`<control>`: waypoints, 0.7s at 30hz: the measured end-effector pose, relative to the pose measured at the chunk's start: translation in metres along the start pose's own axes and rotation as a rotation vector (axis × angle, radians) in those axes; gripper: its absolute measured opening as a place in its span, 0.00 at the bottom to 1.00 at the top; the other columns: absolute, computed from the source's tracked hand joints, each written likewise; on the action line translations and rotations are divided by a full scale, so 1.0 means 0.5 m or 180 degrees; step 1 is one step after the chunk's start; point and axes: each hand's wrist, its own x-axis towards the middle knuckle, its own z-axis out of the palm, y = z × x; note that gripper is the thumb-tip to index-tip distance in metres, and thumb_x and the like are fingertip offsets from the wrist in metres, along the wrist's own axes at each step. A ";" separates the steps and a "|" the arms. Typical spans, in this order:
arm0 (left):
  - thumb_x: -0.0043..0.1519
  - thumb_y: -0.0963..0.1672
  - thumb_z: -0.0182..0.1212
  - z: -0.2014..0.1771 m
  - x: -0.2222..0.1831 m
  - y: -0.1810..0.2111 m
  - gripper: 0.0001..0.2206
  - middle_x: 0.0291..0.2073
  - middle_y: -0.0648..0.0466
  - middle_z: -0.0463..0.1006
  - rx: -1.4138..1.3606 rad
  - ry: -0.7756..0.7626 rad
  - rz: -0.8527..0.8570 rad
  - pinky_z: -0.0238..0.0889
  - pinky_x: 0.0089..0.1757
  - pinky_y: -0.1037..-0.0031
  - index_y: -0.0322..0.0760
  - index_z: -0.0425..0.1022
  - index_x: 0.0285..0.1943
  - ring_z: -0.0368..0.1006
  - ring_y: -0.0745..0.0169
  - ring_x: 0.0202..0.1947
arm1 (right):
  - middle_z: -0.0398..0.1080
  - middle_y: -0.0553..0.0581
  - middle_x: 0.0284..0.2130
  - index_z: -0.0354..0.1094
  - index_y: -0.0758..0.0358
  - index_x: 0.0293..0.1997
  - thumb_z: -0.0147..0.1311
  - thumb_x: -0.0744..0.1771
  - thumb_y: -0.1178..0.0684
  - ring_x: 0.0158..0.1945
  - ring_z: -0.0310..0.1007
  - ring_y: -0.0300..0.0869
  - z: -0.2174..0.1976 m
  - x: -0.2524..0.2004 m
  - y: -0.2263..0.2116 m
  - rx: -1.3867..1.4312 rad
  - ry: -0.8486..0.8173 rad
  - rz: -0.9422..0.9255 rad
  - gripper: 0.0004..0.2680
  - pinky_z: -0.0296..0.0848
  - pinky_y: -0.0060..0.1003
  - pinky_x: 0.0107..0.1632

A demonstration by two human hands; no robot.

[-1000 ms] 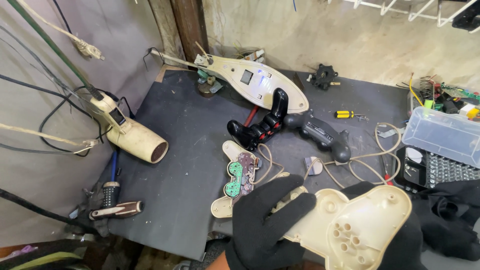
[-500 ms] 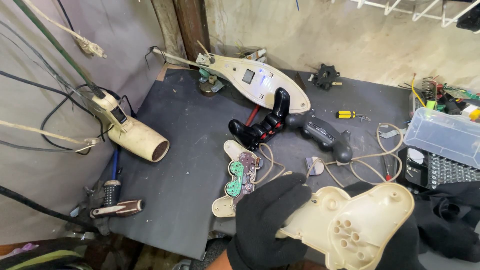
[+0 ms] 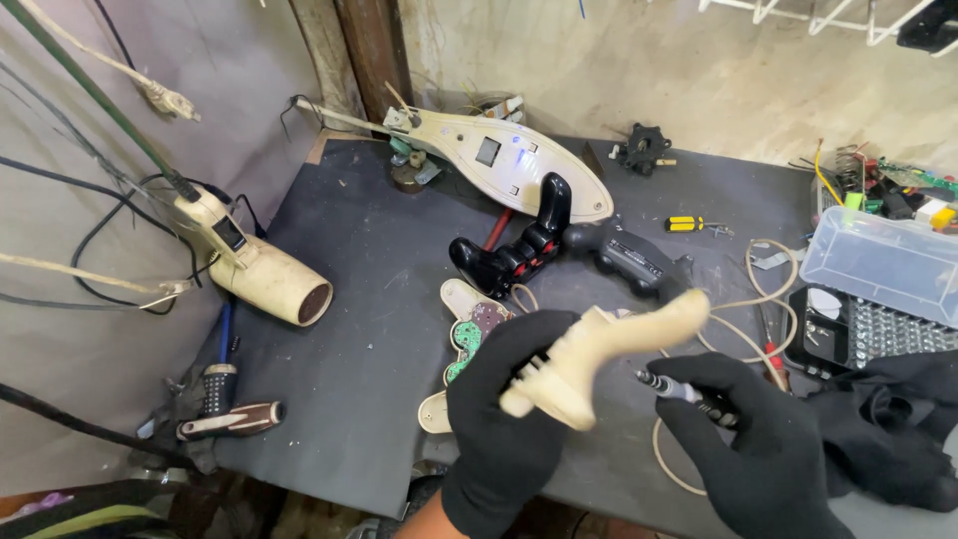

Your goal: Disassembling and inspecting the internal components of a game controller for repair on a workbench.

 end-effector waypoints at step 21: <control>0.57 0.47 0.64 0.023 -0.023 -0.047 0.16 0.39 0.51 0.87 -0.0830 -0.0178 -0.2270 0.77 0.43 0.67 0.35 0.83 0.49 0.82 0.61 0.40 | 0.83 0.47 0.35 0.78 0.50 0.49 0.58 0.64 0.51 0.37 0.77 0.34 0.002 0.025 -0.070 0.0131 -0.0106 0.0852 0.10 0.72 0.33 0.47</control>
